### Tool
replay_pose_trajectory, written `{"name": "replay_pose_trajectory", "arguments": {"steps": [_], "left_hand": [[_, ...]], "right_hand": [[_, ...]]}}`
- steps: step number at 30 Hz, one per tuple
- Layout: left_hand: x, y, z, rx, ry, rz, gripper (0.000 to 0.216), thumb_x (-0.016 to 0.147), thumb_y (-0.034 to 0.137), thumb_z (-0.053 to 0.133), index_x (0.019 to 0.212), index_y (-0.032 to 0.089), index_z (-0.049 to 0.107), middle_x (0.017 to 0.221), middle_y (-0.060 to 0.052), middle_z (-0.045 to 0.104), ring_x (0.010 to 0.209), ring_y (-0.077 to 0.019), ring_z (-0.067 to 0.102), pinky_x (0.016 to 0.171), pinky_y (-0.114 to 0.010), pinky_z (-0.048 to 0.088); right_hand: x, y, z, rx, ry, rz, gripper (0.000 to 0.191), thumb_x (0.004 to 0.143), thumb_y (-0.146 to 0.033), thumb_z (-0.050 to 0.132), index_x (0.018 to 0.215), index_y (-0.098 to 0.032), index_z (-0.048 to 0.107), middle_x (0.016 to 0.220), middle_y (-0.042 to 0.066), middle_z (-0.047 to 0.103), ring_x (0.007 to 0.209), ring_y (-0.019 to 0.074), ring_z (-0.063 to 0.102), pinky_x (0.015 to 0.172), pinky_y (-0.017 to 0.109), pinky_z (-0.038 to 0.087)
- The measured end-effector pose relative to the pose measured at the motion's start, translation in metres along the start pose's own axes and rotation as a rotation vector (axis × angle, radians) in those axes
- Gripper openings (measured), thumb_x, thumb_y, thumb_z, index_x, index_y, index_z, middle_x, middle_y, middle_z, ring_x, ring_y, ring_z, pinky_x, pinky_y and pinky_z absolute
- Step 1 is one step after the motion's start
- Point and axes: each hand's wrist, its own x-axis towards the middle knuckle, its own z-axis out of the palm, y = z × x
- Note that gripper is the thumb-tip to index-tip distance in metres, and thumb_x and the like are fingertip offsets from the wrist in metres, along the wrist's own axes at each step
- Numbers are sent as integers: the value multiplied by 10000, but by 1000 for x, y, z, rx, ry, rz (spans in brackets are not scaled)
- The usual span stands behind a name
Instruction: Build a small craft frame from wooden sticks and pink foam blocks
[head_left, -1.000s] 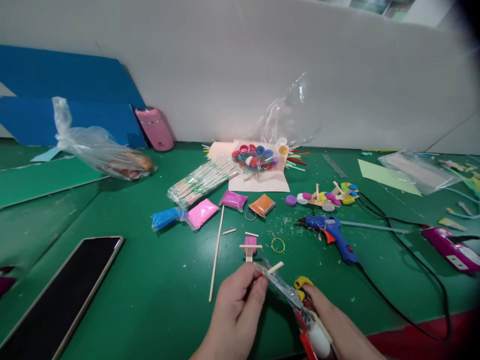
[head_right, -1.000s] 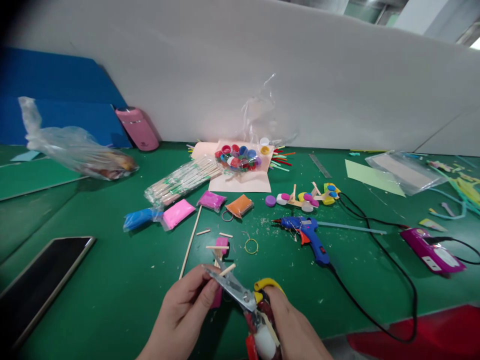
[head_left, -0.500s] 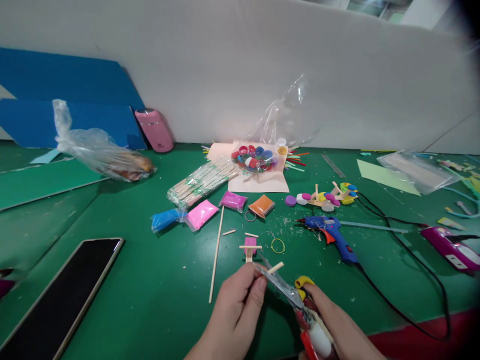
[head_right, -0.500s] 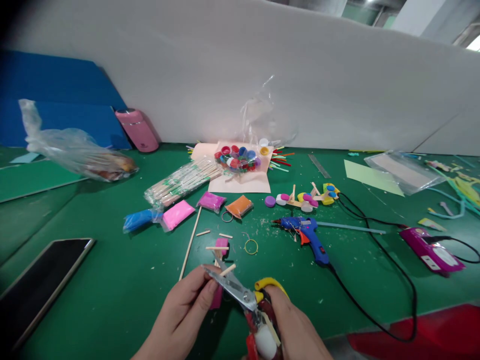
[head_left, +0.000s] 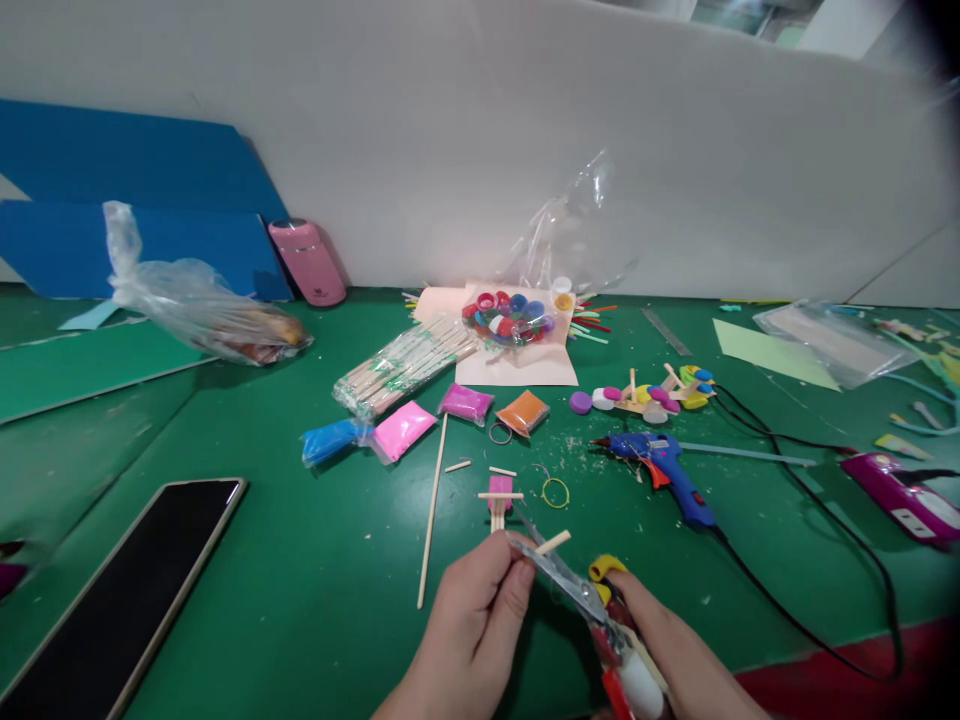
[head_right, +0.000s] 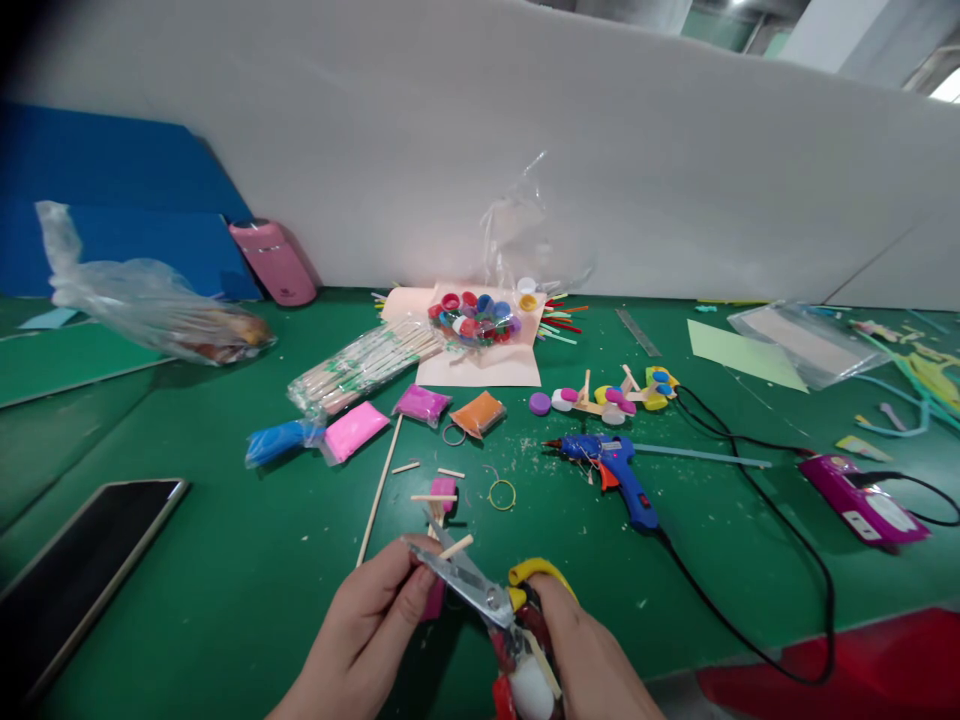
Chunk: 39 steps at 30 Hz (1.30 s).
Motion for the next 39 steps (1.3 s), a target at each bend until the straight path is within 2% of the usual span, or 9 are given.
{"name": "replay_pose_trajectory", "arguments": {"steps": [6, 14, 18, 22, 24, 29, 32, 36, 39], "left_hand": [[-4, 2, -1, -21, -47, 105, 189, 848, 170, 374, 743, 179, 530, 631, 10, 499, 557, -107, 436, 532, -179, 343], [-15, -8, 13, -308, 144, -104, 235, 827, 358, 458, 722, 172, 556, 587, 23, 437, 529, -101, 351, 491, -203, 275], [-14, -16, 9, -686, 2, -256, 258, 772, 412, 538, 694, 166, 540, 492, 60, 352, 445, -71, 273, 434, -190, 210], [-14, -21, 5, -970, -186, -331, 257, 757, 417, 558, 671, 184, 492, 386, 107, 262, 342, -43, 184, 403, -182, 188], [-15, -18, 5, -866, -179, -313, 254, 765, 425, 540, 682, 187, 507, 404, 95, 289, 348, -50, 209, 395, -179, 188], [-17, -3, 3, -172, 163, -98, 217, 798, 341, 510, 697, 177, 612, 627, -16, 532, 570, -120, 420, 549, -216, 318], [-13, -2, -2, -216, 41, -132, 240, 809, 350, 491, 693, 171, 601, 601, -6, 507, 546, -110, 403, 531, -213, 309], [-8, -13, -5, -745, -207, -309, 293, 764, 463, 520, 677, 183, 505, 446, 80, 310, 388, -59, 237, 400, -182, 192], [-9, -14, -2, -796, -190, -349, 303, 756, 469, 531, 665, 183, 490, 436, 90, 281, 378, -51, 206, 396, -180, 169]], "right_hand": [[2, -2, 1, -89, -37, 195, 414, 602, -187, 525, 1014, -167, 485, 724, 29, 680, 691, 184, 639, 582, 202, 428], [3, -8, 2, -37, -74, 215, 371, 640, -249, 477, 1003, -175, 493, 722, 27, 679, 663, 171, 640, 573, 193, 440], [2, -4, 5, -71, -24, 191, 413, 642, -282, 493, 1036, -159, 501, 821, 65, 675, 763, 189, 632, 672, 208, 449], [2, 1, 7, -179, -89, 239, 414, 639, -272, 515, 1034, -150, 529, 785, 80, 681, 736, 215, 637, 655, 243, 452], [4, 2, 8, -220, -115, 261, 385, 657, -260, 506, 1025, -155, 542, 766, 80, 685, 714, 221, 642, 637, 255, 450], [7, -4, 8, -175, -92, 276, 355, 660, -256, 511, 1008, -196, 539, 775, 43, 693, 735, 197, 642, 642, 223, 443], [8, -9, 7, -137, -48, 245, 366, 650, -254, 518, 1011, -199, 537, 844, 40, 686, 787, 187, 634, 679, 199, 440], [7, -11, 6, -144, -91, 249, 414, 623, -229, 539, 1033, -177, 534, 861, 49, 691, 755, 187, 641, 647, 193, 447], [8, -10, 6, -180, -113, 287, 373, 626, -245, 548, 997, -207, 551, 823, 30, 703, 757, 198, 649, 627, 195, 444]]}}
